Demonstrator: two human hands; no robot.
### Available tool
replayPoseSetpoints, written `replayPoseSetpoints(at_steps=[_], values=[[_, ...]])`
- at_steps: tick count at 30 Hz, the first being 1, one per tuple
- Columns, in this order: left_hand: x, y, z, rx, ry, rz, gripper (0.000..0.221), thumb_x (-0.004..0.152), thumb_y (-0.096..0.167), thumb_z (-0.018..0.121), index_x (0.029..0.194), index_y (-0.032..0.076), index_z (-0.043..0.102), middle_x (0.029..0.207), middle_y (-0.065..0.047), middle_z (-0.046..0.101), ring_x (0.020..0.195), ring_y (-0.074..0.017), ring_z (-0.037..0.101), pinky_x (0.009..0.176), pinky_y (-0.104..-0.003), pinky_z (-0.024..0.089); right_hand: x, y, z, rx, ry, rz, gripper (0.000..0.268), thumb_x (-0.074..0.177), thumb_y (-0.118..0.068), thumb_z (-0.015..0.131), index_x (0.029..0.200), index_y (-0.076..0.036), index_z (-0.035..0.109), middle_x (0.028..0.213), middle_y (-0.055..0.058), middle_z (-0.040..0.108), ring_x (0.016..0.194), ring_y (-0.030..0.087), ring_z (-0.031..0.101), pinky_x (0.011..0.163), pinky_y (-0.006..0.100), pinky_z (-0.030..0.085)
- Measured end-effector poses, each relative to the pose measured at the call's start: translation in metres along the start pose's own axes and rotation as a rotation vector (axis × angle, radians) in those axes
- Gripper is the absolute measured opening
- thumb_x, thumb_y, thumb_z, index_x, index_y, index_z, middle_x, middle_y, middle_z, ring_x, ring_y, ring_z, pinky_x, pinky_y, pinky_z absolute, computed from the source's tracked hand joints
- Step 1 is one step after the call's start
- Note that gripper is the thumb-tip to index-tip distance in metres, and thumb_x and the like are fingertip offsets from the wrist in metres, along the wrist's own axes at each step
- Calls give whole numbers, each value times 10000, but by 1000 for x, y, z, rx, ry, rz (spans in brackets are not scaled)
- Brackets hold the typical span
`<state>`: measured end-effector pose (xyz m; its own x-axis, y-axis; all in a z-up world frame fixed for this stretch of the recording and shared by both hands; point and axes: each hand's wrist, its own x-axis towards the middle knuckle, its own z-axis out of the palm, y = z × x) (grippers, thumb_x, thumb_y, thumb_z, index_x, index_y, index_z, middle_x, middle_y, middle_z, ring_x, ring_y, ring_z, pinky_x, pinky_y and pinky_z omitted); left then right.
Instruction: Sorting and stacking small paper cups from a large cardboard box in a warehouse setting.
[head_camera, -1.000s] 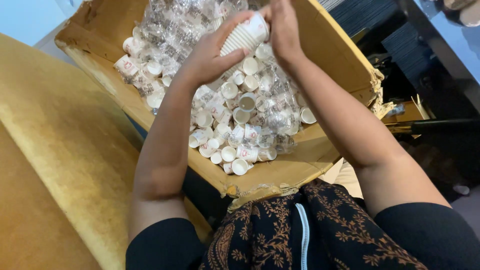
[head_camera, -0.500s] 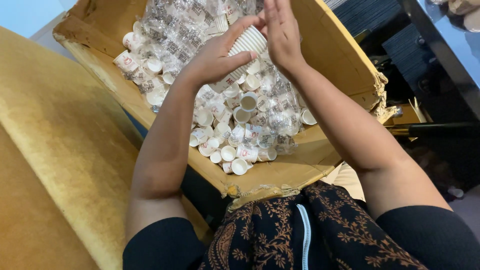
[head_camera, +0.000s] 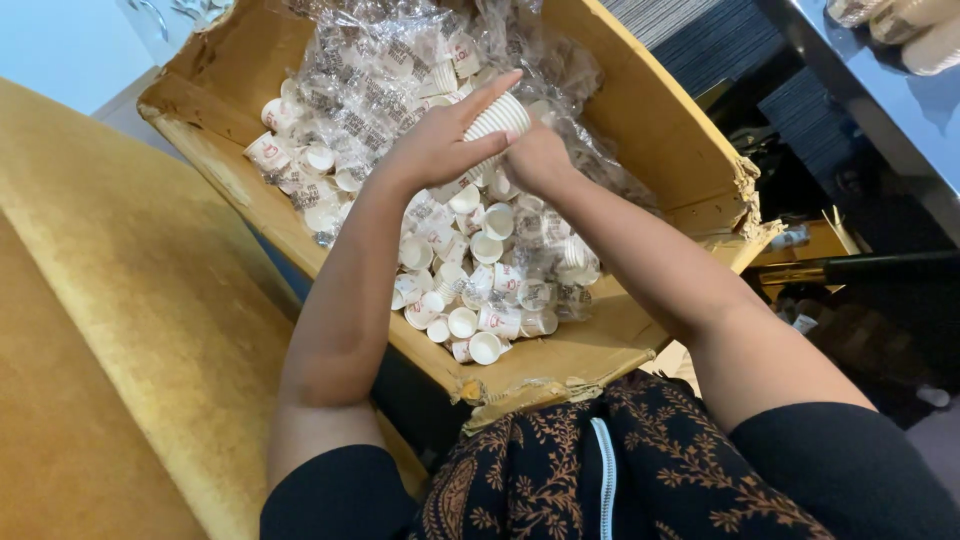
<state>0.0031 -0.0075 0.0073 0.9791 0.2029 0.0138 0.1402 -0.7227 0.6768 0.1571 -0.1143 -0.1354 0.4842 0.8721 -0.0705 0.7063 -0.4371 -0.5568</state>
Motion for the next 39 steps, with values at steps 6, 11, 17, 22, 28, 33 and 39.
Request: replayPoseSetpoints(at_steps=[6,11,17,22,28,33,39], values=[[2,1,0,21,-142,-114,756,932,550,596,1597,401,269,1559,-93,520,1277,-352,632,1069,-427,490,15,46,42,-8,181,-175,802,835,-232,677,1491,-18,268,1355,341,531,993,486,663,801,553,536],[1,-20,9,109,-350,-178,794,911,565,599,1607,392,257,1582,-110,474,1333,-352,568,1118,-419,434,17,37,29,-543,18,-188,492,976,-245,620,1425,-110,470,1138,224,642,907,369,704,694,446,564],[1,-2,-8,171,-353,-293,818,895,605,576,1605,391,231,1538,-132,489,1317,-372,556,1092,-430,432,6,11,-32,-455,125,-449,240,1057,-242,533,1270,-187,630,1108,117,635,899,306,707,639,429,551],[-9,4,-17,121,-145,-355,800,905,573,563,1617,402,240,1465,-151,595,1263,-391,633,1056,-448,497,-6,-5,-57,-167,201,-489,353,926,-282,567,1266,-198,613,1229,92,631,988,331,690,731,465,557],[-10,-1,-16,112,-172,-254,760,914,574,598,1589,423,285,1512,-134,542,1266,-403,600,1072,-459,461,-7,19,43,-603,-184,-607,238,986,-334,512,1042,-261,731,1340,145,573,1195,365,590,980,529,452],[-11,-5,-15,95,-235,-138,747,910,547,597,1588,416,309,1477,-132,592,1235,-379,636,1069,-444,473,5,15,47,-218,-271,-372,205,941,-199,569,994,-90,735,1041,188,735,976,386,710,896,493,554],[-12,-4,-19,81,-213,-175,759,918,565,619,1594,422,304,1510,-116,578,1295,-367,617,1095,-434,472,8,-1,-11,248,224,-385,215,786,-162,817,976,-74,771,940,164,760,833,321,726,768,438,564]])
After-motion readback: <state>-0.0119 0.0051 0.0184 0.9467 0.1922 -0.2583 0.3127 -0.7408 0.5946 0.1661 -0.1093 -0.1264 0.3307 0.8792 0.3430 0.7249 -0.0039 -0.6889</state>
